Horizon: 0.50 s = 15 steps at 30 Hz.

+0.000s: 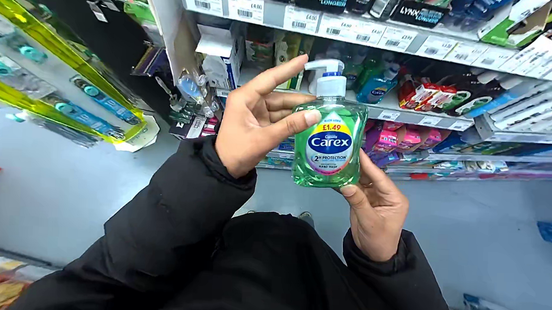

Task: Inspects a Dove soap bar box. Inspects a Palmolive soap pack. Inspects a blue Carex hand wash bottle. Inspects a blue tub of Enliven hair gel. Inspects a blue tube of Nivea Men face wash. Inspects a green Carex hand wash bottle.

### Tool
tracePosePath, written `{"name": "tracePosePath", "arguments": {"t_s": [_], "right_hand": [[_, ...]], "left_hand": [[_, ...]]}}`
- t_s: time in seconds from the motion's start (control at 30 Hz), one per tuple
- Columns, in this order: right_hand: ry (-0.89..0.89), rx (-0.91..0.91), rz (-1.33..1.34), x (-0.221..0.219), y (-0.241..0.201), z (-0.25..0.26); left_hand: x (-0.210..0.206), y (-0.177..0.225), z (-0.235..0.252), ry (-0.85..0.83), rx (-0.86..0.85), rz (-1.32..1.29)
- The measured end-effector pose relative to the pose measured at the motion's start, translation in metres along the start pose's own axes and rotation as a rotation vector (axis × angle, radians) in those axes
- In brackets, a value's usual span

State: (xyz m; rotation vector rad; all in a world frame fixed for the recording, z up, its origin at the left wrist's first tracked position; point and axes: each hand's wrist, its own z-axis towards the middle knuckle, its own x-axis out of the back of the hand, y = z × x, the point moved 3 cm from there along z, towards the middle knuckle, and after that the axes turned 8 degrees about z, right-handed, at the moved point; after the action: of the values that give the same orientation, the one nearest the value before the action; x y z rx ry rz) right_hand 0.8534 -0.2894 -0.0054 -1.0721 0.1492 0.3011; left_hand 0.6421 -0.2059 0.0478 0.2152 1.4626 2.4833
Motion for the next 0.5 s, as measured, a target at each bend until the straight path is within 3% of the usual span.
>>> {"name": "tracePosePath", "arguments": {"t_s": [0.5], "right_hand": [[0.045, -0.046, -0.034, -0.044, 0.007, -0.016]], "left_hand": [[0.036, 0.003, -0.017, -0.035, 0.057, -0.018]]}}
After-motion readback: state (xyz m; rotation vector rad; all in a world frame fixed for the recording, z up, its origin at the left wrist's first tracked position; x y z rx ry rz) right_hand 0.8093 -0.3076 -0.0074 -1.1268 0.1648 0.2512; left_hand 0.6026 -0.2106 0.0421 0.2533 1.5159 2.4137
